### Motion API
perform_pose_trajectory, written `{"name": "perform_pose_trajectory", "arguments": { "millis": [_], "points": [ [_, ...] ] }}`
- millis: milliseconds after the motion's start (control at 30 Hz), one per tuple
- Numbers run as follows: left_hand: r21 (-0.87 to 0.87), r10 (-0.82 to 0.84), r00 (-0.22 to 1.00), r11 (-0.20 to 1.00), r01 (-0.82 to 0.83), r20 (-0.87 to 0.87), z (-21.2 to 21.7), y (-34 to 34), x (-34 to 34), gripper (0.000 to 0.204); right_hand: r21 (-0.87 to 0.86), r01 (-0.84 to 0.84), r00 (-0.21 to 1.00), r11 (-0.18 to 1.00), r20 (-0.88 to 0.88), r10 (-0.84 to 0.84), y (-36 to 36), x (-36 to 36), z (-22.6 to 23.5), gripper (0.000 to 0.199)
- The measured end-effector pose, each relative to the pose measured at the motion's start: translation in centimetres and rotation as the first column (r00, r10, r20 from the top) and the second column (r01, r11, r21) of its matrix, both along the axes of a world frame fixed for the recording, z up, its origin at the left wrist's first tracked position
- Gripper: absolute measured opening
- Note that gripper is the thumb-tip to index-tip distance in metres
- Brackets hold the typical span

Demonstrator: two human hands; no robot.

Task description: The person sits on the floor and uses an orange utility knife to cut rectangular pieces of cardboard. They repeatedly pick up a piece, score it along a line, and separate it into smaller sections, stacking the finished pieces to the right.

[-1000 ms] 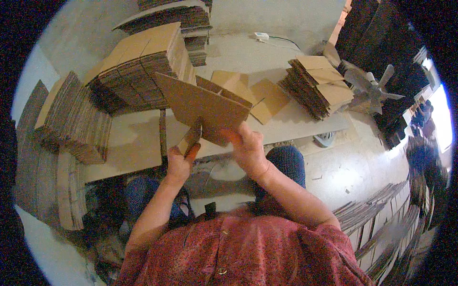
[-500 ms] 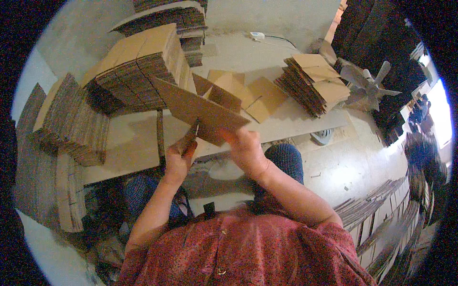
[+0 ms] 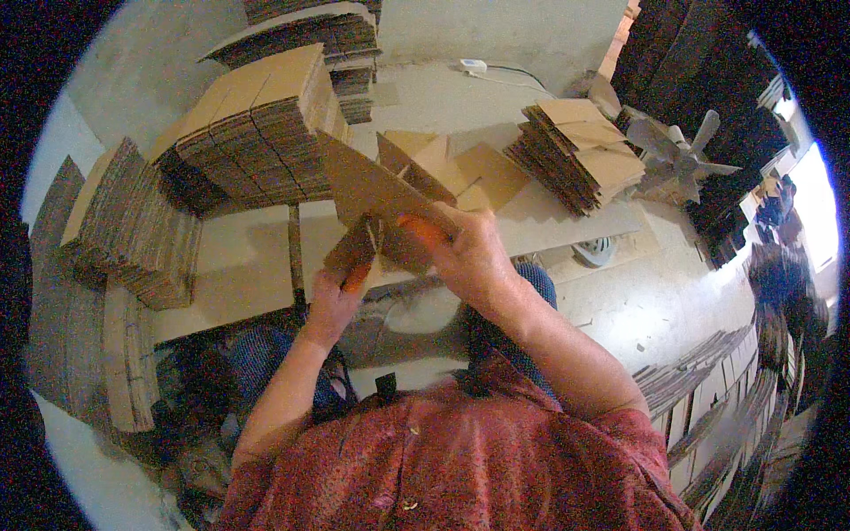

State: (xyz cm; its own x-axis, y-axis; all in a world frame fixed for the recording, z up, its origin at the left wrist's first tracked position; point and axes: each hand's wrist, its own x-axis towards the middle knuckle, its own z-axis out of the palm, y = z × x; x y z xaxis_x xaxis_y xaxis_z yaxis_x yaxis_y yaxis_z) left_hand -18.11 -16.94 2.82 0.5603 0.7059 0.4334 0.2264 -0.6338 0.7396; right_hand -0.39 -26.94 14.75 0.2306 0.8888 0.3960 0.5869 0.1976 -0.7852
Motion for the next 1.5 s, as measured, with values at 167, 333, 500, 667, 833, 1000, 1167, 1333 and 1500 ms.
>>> {"name": "perform_pose_trajectory", "arguments": {
  "millis": [167, 333, 500, 667, 833, 1000, 1167, 1333, 1500],
  "points": [
    [0.026, 0.021, 0.997, 0.999, -0.023, 0.069, -1.0, -0.1, 0.2, 0.018, 0.031, -0.027, 1.000, 0.999, 0.009, 0.027, 0.1, -0.7, 1.2, 0.018],
    [-0.023, 0.024, 1.000, 0.999, -0.024, 0.004, -0.8, -0.5, 0.6, 0.016, -0.001, -0.008, 0.999, 1.000, 0.035, 0.008, 0.1, 0.1, 0.8, 0.017],
    [-0.004, 0.052, 0.998, 0.999, -0.052, 0.024, -1.1, -0.7, 0.7, 0.017, 0.053, 0.007, 1.000, 0.999, 0.009, -0.008, -0.3, -0.6, 1.0, 0.015],
    [0.106, 0.042, 0.999, 0.994, -0.040, -0.019, -1.1, -1.1, 1.0, 0.016, 0.078, 0.048, 0.999, 0.996, 0.006, -0.048, -0.1, 0.1, -0.5, 0.012],
    [0.088, 0.019, 0.991, 0.996, -0.008, -0.131, -0.2, -1.7, 0.6, 0.025, -0.012, 0.047, 0.985, 0.999, 0.164, -0.044, 0.2, 0.7, -4.5, 0.011],
    [-0.062, -0.068, 0.977, 0.995, 0.082, 0.202, 0.8, -2.1, 1.8, 0.051, -0.056, 0.030, 0.988, 0.998, 0.155, -0.021, -0.1, 0.9, -7.0, 0.014],
    [-0.226, -0.149, 0.928, 0.945, 0.235, 0.340, -0.1, -2.5, 2.3, 0.060, -0.050, 0.150, 0.968, 0.987, 0.213, -0.136, -2.4, 0.8, -4.8, 0.025],
    [-0.173, -0.274, 0.917, 0.927, 0.332, 0.290, 3.6, -4.0, 3.0, 0.070, 0.234, 0.398, 0.917, 0.887, -0.105, -0.384, -1.5, 6.9, -4.0, 0.039],
    [0.020, -0.450, 0.879, 0.891, 0.453, 0.156, 2.5, -5.3, 5.2, 0.081, -0.252, -0.204, 0.894, 0.946, -0.442, 0.075, -0.7, 3.8, -1.9, 0.042]
  ]
}}
